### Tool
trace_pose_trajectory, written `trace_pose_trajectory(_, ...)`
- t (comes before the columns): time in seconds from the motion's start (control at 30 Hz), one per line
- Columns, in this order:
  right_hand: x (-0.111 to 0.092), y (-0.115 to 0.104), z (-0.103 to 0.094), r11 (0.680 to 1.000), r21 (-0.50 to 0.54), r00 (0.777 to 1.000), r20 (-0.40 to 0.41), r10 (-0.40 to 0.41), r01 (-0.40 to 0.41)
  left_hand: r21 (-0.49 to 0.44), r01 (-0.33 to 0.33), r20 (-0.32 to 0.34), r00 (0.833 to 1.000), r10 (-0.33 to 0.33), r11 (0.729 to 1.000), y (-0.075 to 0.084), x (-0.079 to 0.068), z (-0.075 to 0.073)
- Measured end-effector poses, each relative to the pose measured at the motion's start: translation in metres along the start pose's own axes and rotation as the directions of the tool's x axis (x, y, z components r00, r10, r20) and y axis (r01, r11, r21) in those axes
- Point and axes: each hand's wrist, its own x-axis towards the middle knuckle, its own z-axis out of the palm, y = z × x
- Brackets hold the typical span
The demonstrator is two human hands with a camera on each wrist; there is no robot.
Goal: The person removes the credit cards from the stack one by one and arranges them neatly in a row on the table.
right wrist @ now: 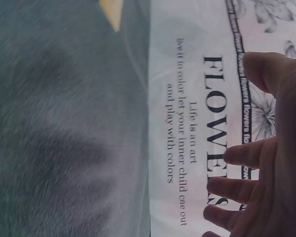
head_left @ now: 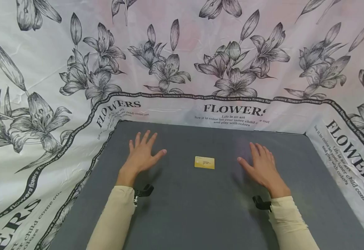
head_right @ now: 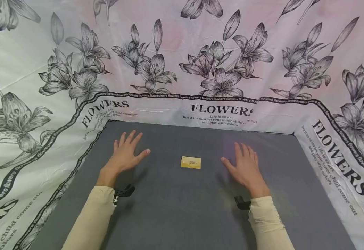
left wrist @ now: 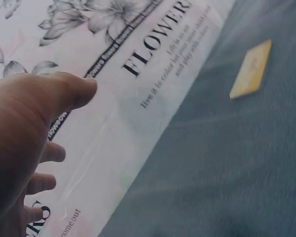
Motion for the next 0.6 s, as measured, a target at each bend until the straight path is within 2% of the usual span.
trace_pose_trajectory(0.27, 0.003, -0.017, -0.008, 0.995, 0.091, 0.998, 0.058, 0.026, -0.031, -0.108, -0.009, 0.031, 0.999, 0.012, 0.994, 0.015, -0.003, 0.002)
trace_pose_trajectory(0.4, 0.005, -0.023, -0.011, 0.994, 0.099, 0.995, 0.087, 0.046, -0.054, -0.129, -0.024, 0.009, 1.0, 0.025, 0.991, 0.019, -0.002, 0.004)
trace_pose_trajectory(0.6, 0.011, -0.033, -0.013, 0.989, 0.132, 0.991, 0.123, 0.051, -0.068, -0.196, -0.08, -0.018, 0.997, 0.078, 0.977, 0.029, 0.003, 0.007)
